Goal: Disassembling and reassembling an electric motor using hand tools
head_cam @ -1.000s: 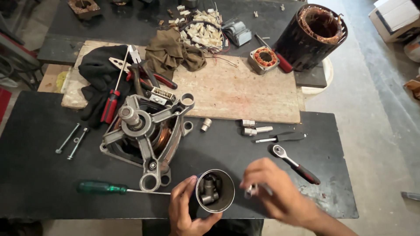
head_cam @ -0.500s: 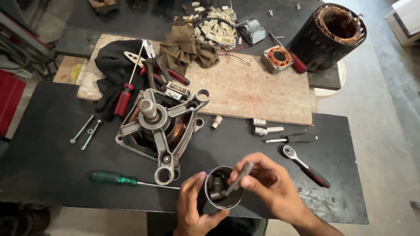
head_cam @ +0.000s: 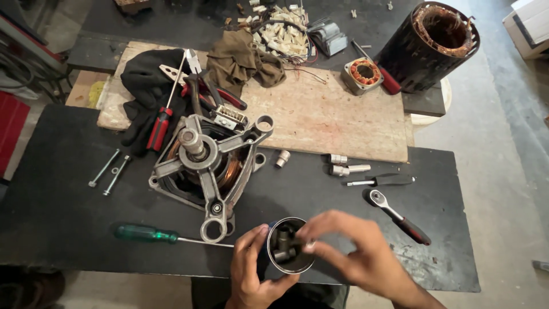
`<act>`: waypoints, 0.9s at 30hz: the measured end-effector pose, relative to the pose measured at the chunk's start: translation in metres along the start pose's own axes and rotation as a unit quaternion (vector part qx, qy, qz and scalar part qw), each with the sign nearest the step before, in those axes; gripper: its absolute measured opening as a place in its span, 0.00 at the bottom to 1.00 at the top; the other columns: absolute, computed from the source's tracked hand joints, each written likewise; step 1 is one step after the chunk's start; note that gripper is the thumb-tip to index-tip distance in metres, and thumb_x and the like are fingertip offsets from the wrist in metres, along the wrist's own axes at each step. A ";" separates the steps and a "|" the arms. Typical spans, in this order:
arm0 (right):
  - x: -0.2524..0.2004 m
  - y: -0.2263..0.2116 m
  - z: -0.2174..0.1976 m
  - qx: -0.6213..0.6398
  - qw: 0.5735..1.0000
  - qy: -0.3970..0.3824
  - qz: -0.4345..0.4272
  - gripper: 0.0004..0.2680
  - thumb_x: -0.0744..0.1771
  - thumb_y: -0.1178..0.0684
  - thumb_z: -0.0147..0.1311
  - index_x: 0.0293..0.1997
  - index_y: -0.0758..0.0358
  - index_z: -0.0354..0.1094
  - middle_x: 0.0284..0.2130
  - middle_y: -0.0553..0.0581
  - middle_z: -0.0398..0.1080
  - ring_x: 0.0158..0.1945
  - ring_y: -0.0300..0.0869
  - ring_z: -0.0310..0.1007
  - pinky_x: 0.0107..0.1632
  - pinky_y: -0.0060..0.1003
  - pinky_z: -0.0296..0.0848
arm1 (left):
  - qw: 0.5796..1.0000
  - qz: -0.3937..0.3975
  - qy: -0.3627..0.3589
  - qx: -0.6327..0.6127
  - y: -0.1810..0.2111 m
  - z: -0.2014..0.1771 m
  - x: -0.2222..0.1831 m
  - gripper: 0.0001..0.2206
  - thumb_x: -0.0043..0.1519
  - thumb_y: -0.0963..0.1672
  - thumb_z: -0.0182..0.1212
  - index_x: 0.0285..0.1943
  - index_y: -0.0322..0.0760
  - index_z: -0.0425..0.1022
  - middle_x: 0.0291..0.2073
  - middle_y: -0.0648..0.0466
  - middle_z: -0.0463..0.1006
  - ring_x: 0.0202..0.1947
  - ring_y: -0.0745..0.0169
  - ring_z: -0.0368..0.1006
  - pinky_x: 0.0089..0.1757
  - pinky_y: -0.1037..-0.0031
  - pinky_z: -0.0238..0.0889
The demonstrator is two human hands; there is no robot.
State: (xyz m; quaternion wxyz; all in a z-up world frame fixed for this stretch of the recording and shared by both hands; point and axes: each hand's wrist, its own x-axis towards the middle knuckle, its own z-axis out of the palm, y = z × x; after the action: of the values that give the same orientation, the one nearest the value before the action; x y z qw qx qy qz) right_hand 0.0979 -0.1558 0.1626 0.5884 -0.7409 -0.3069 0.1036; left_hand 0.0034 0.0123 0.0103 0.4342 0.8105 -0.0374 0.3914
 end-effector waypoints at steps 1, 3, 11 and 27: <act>0.003 -0.010 0.001 -0.116 0.988 -0.061 -0.080 0.03 0.66 0.57 0.60 0.40 0.60 0.73 0.39 0.51 0.80 0.44 0.42 0.83 0.62 0.44 0.75 | 1.000 -0.001 -0.006 -0.004 0.000 -0.001 -0.002 0.35 0.55 0.55 0.73 0.62 0.25 0.69 0.54 0.41 0.76 0.54 0.45 0.77 0.55 0.61 0.75; 0.005 -0.008 0.004 -0.133 0.983 -0.085 -0.098 0.03 0.67 0.57 0.58 0.41 0.61 0.71 0.39 0.51 0.79 0.43 0.41 0.81 0.63 0.45 0.74 | 1.000 0.004 -0.010 -0.003 -0.002 -0.001 -0.004 0.36 0.55 0.56 0.71 0.63 0.25 0.68 0.54 0.40 0.76 0.54 0.44 0.77 0.55 0.61 0.74; 0.001 -0.003 0.007 -0.139 0.984 -0.053 -0.100 0.04 0.66 0.57 0.59 0.43 0.62 0.71 0.39 0.51 0.79 0.43 0.39 0.82 0.62 0.45 0.75 | 1.000 0.007 -0.002 0.001 0.006 -0.002 0.008 0.33 0.57 0.54 0.72 0.62 0.25 0.68 0.53 0.41 0.76 0.53 0.45 0.77 0.53 0.62 0.77; 0.002 -0.001 0.010 -0.136 0.984 -0.050 -0.107 0.04 0.66 0.57 0.61 0.42 0.61 0.71 0.39 0.49 0.79 0.41 0.39 0.82 0.58 0.41 0.73 | 1.000 0.000 0.006 0.008 0.008 -0.002 0.009 0.32 0.57 0.54 0.70 0.60 0.25 0.69 0.52 0.42 0.77 0.52 0.47 0.78 0.53 0.63 0.76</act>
State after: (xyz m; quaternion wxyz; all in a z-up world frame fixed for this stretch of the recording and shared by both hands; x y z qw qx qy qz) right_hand 0.0942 -0.1465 0.1608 0.4739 -0.7706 -0.4248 0.0343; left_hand 0.0045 0.0115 0.0222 0.4278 0.8116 -0.0310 0.3966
